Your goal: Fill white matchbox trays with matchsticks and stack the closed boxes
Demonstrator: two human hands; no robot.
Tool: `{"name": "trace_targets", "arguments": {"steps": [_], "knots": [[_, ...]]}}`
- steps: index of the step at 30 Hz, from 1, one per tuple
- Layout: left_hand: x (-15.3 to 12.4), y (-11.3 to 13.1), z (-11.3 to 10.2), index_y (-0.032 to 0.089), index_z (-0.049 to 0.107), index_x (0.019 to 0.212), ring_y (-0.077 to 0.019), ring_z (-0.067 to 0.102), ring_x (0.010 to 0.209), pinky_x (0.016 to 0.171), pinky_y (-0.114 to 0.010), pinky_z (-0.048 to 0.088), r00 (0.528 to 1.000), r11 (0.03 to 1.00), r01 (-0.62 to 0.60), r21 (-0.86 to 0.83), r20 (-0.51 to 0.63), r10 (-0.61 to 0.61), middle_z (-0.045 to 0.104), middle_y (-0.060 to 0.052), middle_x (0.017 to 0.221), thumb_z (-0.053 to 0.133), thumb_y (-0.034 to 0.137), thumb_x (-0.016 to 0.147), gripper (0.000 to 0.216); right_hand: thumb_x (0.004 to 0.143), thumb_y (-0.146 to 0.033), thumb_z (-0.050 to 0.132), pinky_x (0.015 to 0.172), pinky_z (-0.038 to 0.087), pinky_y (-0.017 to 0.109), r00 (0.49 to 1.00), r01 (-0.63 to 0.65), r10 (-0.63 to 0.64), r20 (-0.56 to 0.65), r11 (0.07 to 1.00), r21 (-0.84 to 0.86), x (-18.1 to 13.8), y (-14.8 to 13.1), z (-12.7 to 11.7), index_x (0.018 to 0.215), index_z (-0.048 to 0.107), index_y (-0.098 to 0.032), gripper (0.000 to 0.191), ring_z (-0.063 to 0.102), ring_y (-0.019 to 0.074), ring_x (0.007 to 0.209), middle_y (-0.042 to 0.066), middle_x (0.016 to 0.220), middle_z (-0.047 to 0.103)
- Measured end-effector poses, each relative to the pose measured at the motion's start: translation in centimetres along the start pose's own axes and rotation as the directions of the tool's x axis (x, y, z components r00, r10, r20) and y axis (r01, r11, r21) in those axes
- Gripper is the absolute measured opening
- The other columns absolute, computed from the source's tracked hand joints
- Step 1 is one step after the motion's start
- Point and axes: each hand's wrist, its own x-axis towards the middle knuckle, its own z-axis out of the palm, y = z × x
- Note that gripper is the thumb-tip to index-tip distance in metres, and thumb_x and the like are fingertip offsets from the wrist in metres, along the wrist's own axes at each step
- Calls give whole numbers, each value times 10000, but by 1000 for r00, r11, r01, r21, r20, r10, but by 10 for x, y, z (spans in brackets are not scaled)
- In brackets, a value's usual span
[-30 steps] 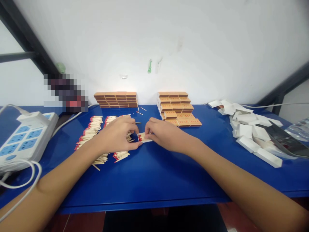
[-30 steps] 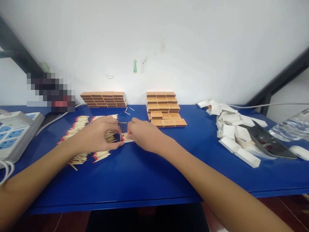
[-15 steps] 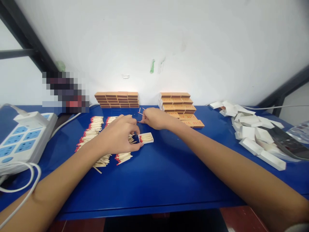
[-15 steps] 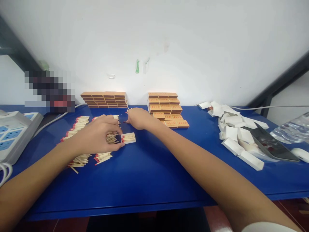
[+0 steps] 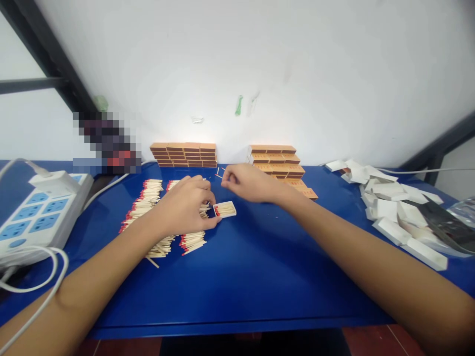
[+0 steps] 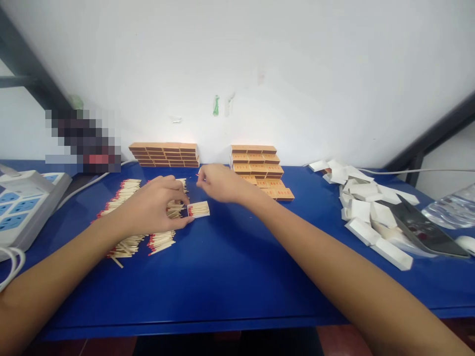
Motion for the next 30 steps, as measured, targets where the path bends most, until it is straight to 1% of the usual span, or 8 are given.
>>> {"name": "trace_targets", "arguments": {"steps": [2, 3, 7, 11, 16, 23, 26, 30], "knots": [[0, 0, 0, 194, 812, 903, -259, 602, 898, 796, -406, 418, 1000, 1000, 1, 1, 2, -1, 669, -58, 866, 754, 466, 859, 281, 1019, -291, 637, 738, 441, 288, 991, -116, 108, -77, 987, -111, 25, 7, -1, 1092, 722, -136, 191, 664, 186, 869, 110, 1063, 771], [0, 0, 0, 192, 812, 903, -259, 604, 898, 797, -407, 420, 1000, 1000, 2, 3, 5, -2, 670, -58, 868, 758, 466, 857, 283, 1016, -327, 656, 758, 455, 297, 987, -155, 145, -66, 973, -173, 37, 9, 0, 1108, 732, -127, 233, 682, 206, 913, 130, 1102, 777], [0, -1, 0, 189, 813, 919, -260, 609, 921, 830, -419, 432, 1000, 1000, 6, 6, 7, -6, 672, -54, 876, 762, 475, 857, 297, 996, -370, 698, 767, 488, 314, 971, -196, 225, 77, 940, -279, 63, 7, 6, 1042, 782, -117, 271, 728, 257, 939, 164, 1049, 807], [-1, 0, 0, 191, 812, 912, -261, 606, 934, 836, -420, 436, 1000, 1000, 2, 8, 9, -2, 673, -54, 878, 762, 464, 857, 283, 1014, -291, 662, 773, 493, 306, 965, -155, 210, 155, 938, -309, 60, 2, 5, 1050, 796, -111, 227, 745, 260, 939, 171, 1021, 817], [-2, 2, 0, 197, 815, 904, -262, 605, 933, 830, -419, 435, 1000, 1000, 14, 3, 2, -14, 674, -55, 891, 770, 465, 851, 277, 965, -172, 692, 802, 482, 314, 967, -75, 155, 200, 931, -357, 61, 18, -11, 1080, 786, -130, 153, 732, 255, 988, 160, 1130, 802], [-2, 0, 0, 190, 816, 922, -265, 603, 947, 858, -425, 449, 1000, 1000, 4, 4, 14, -4, 670, -60, 895, 771, 461, 855, 283, 1003, -295, 688, 748, 492, 315, 956, -68, 165, 242, 929, -364, 70, 31, -13, 1064, 784, -142, 191, 730, 241, 924, 141, 1094, 808], [-2, 0, 1, 193, 817, 923, -266, 604, 944, 840, -418, 445, 1000, 1000, 4, 4, 12, -5, 671, -62, 892, 768, 466, 858, 284, 1017, -298, 659, 765, 511, 314, 957, -89, 180, 227, 928, -361, 71, 28, -11, 984, 798, -127, 223, 742, 247, 914, 159, 1043, 815], [-1, 0, 1, 192, 815, 923, -264, 607, 937, 851, -417, 445, 1000, 1000, -17, 6, 10, 17, 673, -64, 885, 759, 462, 864, 282, 1057, -329, 580, 831, 533, 318, 971, -156, 209, 113, 920, -361, 78, 26, -5, 1079, 792, -111, 306, 750, 266, 1010, 188, 1113, 808]]}}
